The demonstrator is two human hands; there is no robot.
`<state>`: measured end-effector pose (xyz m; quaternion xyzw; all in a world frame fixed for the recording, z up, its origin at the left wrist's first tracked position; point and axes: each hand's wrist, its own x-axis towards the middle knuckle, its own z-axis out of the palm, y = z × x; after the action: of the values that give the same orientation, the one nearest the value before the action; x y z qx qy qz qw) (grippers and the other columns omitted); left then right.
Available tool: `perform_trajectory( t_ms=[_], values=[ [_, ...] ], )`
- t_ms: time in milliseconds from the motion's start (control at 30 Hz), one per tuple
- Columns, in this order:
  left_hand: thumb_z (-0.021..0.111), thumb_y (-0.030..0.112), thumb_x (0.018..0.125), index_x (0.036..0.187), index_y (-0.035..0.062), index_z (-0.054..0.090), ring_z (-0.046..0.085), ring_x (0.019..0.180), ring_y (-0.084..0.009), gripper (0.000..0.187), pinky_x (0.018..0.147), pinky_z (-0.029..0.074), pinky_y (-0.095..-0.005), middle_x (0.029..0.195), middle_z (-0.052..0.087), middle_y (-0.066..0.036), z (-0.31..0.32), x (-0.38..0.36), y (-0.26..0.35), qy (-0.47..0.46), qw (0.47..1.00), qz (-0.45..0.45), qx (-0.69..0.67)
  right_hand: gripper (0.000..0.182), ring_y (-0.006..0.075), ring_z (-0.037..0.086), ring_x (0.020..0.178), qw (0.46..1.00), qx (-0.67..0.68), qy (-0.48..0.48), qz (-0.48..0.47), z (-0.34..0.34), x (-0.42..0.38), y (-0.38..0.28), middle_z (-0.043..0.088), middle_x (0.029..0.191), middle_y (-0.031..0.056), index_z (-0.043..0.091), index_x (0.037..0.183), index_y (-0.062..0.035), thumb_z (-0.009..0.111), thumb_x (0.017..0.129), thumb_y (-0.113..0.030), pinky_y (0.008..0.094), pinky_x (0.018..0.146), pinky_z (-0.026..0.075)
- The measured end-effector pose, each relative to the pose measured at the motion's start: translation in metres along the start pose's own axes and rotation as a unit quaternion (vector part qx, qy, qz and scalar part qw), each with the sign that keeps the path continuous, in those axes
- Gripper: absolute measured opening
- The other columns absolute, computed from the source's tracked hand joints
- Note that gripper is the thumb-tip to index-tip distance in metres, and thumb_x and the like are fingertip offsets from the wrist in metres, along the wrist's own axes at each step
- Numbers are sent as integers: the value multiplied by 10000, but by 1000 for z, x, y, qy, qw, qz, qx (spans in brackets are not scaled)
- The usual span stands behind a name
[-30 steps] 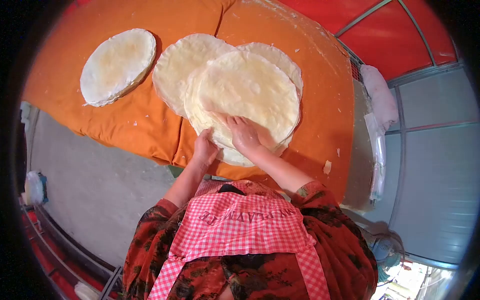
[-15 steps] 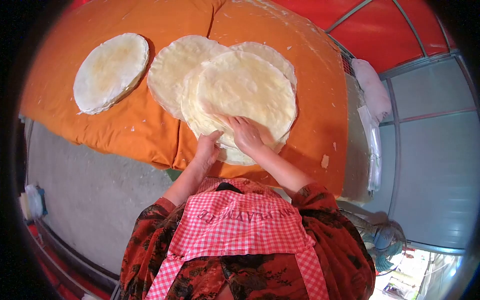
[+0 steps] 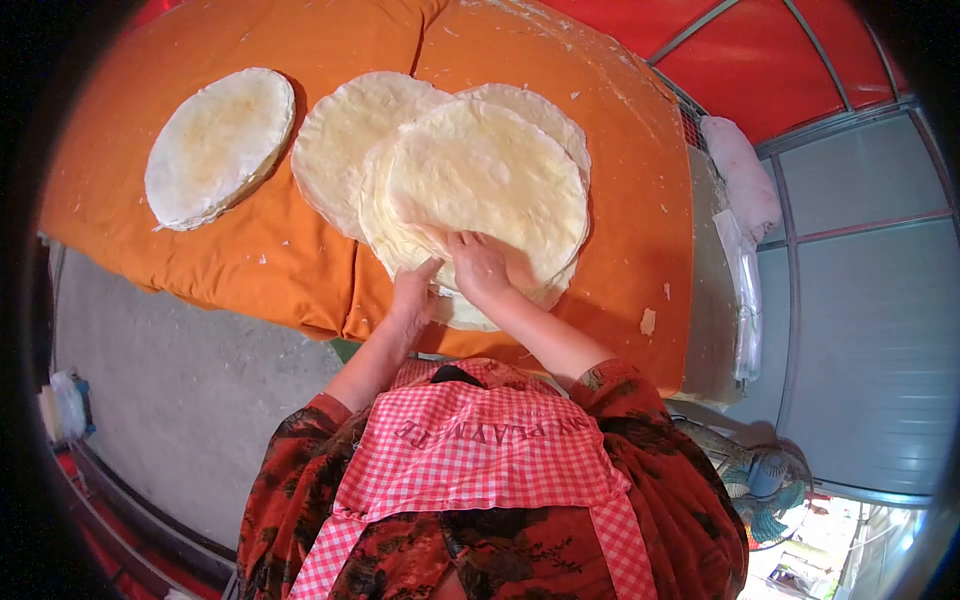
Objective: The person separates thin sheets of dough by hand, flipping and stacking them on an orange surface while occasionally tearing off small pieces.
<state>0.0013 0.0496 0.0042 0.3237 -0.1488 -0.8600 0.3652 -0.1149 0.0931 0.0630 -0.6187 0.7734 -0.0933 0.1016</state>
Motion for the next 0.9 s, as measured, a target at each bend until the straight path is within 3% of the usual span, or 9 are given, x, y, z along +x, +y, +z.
perform_trajectory(
  t_ms=[67,167,267,333,433,567,667,800,900],
  values=[
    [628,-3,842,1158,25,539,610,828,-199,330,686,512,-325,978,631,-75,1,-1,0,11,1000,-13,-17,408,359,575,1085,1000,17,-16,0,-9,-5,7,601,1149,233,541,1215,19,450,817,10,384,926,461],
    [615,0,850,1185,7,514,616,925,-247,350,767,523,-356,1055,621,-113,-2,2,0,50,997,-39,41,394,352,613,1004,999,44,14,-13,-22,-16,13,630,1089,220,580,1167,5,449,797,31,383,873,486],
    [625,11,846,1118,30,555,533,618,-158,281,500,435,-317,881,612,-44,-7,9,-9,48,998,-17,36,421,359,621,964,998,32,24,-38,-10,-12,16,635,1063,222,589,1175,-17,452,783,48,397,839,493],
    [611,8,853,1116,23,557,564,675,-178,269,557,467,-329,906,621,-60,-4,5,-7,30,999,-25,30,433,364,619,956,999,-21,-34,3,-6,5,-2,635,1044,229,596,1175,-31,456,774,53,407,828,492],
    [592,1,857,1125,7,554,600,786,-216,271,672,503,-356,963,630,-91,-3,1,1,18,1000,-18,-9,372,378,629,906,997,24,51,-46,4,2,-6,643,982,238,616,1120,-27,472,780,26,428,787,497],
    [578,-16,852,1144,-21,542,611,925,-262,295,820,505,-393,1043,625,-130,-1,-5,4,6,999,-32,-32,288,391,635,813,1000,2,-8,-16,-23,10,-12,641,876,251,621,1024,2,486,770,8,464,722,494],
    [582,-20,848,1154,-29,531,613,907,-257,310,812,510,-389,1045,620,-132,-6,3,-6,-1,1000,-5,-11,300,388,637,788,999,-23,-36,-16,-37,19,-27,634,847,257,616,1033,13,487,762,8,467,697,495],
    [530,-6,842,1182,-17,518,610,968,-264,341,847,499,-391,1100,613,-140,-13,6,-5,-30,999,-14,4,316,377,625,884,994,-20,70,-85,3,-2,-13,633,961,229,592,1054,36,494,756,-5,456,732,499],
    [527,70,829,1153,-19,516,609,960,-278,336,818,512,-387,1078,611,-155,-31,1,-6,-40,996,-78,-32,334,374,616,930,999,-24,-9,-35,-8,0,-21,630,1009,218,582,1091,42,528,772,-37,443,768,496]
  ],
)
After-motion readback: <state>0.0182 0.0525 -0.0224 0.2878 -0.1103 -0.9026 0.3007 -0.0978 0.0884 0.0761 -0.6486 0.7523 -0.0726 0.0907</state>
